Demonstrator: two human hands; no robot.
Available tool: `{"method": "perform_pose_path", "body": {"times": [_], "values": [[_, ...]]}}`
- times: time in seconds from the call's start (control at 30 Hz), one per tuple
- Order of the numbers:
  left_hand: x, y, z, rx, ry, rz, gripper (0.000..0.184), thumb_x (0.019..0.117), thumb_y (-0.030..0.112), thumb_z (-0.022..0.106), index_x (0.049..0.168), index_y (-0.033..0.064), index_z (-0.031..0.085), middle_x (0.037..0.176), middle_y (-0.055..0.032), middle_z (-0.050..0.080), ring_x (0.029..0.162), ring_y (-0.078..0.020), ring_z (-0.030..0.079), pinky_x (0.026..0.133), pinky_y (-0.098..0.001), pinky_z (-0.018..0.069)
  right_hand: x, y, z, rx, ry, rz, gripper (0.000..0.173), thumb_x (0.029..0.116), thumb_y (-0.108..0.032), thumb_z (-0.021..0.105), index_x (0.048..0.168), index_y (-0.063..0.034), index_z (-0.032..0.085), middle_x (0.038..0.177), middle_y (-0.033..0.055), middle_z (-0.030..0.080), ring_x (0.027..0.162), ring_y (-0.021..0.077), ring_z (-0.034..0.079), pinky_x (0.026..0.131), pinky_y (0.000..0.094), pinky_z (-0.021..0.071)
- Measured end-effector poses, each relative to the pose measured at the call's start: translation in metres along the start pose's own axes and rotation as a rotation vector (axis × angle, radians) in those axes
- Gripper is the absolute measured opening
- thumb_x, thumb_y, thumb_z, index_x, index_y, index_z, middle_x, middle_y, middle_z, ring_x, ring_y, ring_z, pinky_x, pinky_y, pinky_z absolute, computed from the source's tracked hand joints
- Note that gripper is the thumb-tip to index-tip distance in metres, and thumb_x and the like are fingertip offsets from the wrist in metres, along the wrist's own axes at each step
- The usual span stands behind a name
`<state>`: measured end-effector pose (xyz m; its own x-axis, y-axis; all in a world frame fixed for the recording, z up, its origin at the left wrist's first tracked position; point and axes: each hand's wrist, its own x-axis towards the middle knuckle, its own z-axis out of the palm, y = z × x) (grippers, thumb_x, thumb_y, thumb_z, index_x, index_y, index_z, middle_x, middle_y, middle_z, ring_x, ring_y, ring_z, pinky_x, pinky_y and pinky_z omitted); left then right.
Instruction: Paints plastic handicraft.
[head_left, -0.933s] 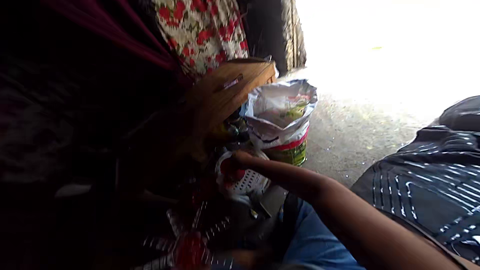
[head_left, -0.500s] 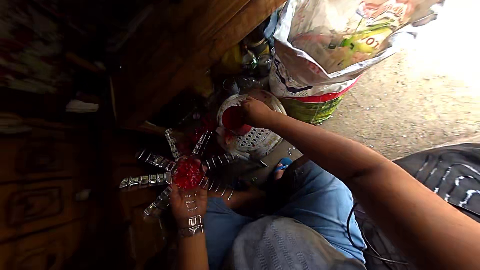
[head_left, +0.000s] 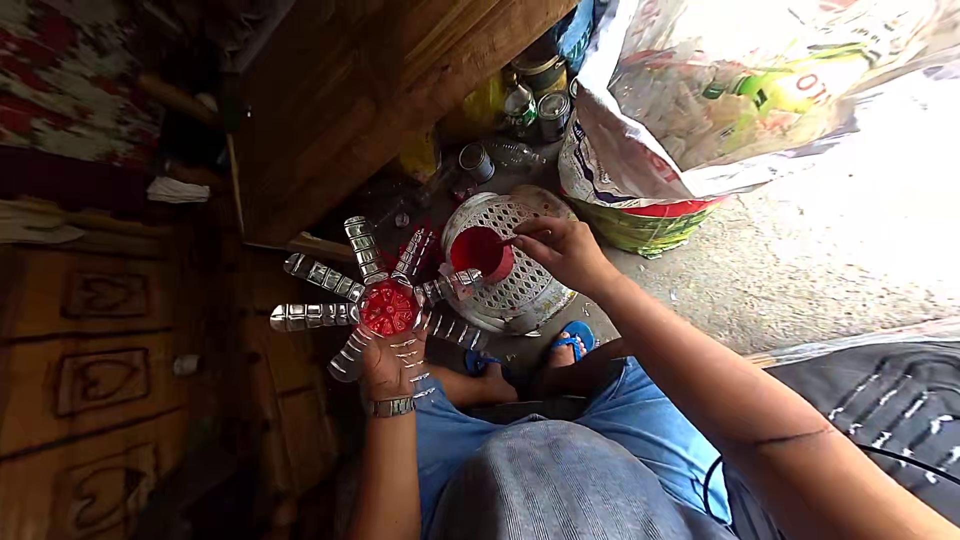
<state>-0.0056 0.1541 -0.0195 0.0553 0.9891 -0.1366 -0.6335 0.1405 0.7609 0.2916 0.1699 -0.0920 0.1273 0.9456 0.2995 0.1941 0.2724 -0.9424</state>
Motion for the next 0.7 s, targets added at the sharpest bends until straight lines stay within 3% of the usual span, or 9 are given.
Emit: {"method": "perform_pose_path", "body": {"times": [0.1,0.2,0.27,0.37,0.47,0.6,0.63,0.7], "values": [[0.004,0.001,-0.018,-0.095,-0.114,-0.014,0.058,0.0922,0.053,0.064,0.128,0.0078,0.061,0.124,-0.0183,0.068,0.106,-0.0302,0.071,0.087,-0.0416,0.0608,-0.019,0.0,0.0,-0.002,0.011,0.02,0.019,0.1009,-0.017,0.066,0.112,-0.003,0.072,0.089,0.0049,0.075,0.071,0.0063,0.07,0.07,0.0263,0.061],[0.002,-0.001,-0.041,-0.167,-0.216,-0.069,0.06,0.0944,0.055,0.061,0.138,0.013,0.055,0.134,-0.019,0.062,0.112,-0.0326,0.069,0.087,-0.0403,0.0613,-0.036,0.001,0.008,-0.006,0.062,0.043,0.019,0.1011,-0.015,0.066,0.113,-0.0025,0.071,0.091,0.0063,0.075,0.073,0.0079,0.071,0.072,0.028,0.0622],[-0.005,0.0,-0.051,-0.198,-0.237,-0.08,0.057,0.0956,0.052,0.061,0.139,0.0143,0.055,0.135,-0.0187,0.062,0.114,-0.0336,0.068,0.09,-0.0421,0.0603,-0.047,-0.002,0.015,-0.041,0.095,0.015,0.019,0.1005,-0.014,0.065,0.113,-0.0014,0.071,0.095,0.0071,0.074,0.075,0.0068,0.07,0.073,0.0264,0.0617],[-0.012,0.01,-0.063,-0.25,-0.22,-0.096,0.052,0.1013,0.047,0.053,0.135,0.0083,0.056,0.132,-0.0223,0.062,0.114,-0.0357,0.067,0.092,-0.0431,0.0595,-0.063,-0.011,0.021,-0.107,0.134,-0.011,0.018,0.0998,-0.013,0.063,0.112,-0.0014,0.071,0.101,0.0083,0.073,0.079,0.0081,0.07,0.076,0.0279,0.0619],[-0.014,0.021,-0.072,-0.287,-0.192,-0.13,0.053,0.1003,0.047,0.053,0.132,0.0054,0.057,0.131,-0.0244,0.063,0.113,-0.037,0.068,0.09,-0.044,0.06,-0.075,-0.017,0.025,-0.125,0.189,0.023,0.019,0.1011,-0.015,0.063,0.114,-0.0024,0.071,0.098,0.0079,0.074,0.075,0.0087,0.07,0.074,0.029,0.0613],[-0.015,0.029,-0.075,-0.238,-0.223,-0.139,0.063,0.0947,0.061,0.055,0.133,0.0108,0.056,0.13,-0.0192,0.064,0.113,-0.0324,0.068,0.091,-0.0422,0.059,-0.084,-0.019,0.027,-0.045,0.287,0.119,0.022,0.1026,-0.015,0.061,0.116,-0.0003,0.068,0.093,0.0081,0.075,0.076,0.0116,0.072,0.075,0.0331,0.0626],[-0.015,0.03,-0.075,-0.223,-0.249,-0.133,0.063,0.0934,0.061,0.058,0.132,0.0119,0.059,0.129,-0.0176,0.065,0.112,-0.0313,0.068,0.092,-0.042,0.059,-0.086,-0.02,0.028,0.001,0.338,0.138,0.022,0.1024,-0.015,0.061,0.115,0.0008,0.068,0.092,0.0073,0.074,0.075,0.0115,0.072,0.074,0.033,0.0626],[-0.017,0.032,-0.075,-0.16,-0.276,-0.109,0.053,0.0983,0.057,0.053,0.128,0.0138,0.061,0.126,-0.0149,0.067,0.11,-0.029,0.069,0.092,-0.0418,0.0589,-0.088,-0.027,0.031,0.188,0.465,0.202,0.022,0.1032,-0.017,0.06,0.114,0.0012,0.067,0.091,0.0066,0.075,0.076,0.0139,0.073,0.075,0.035,0.0637]]}}
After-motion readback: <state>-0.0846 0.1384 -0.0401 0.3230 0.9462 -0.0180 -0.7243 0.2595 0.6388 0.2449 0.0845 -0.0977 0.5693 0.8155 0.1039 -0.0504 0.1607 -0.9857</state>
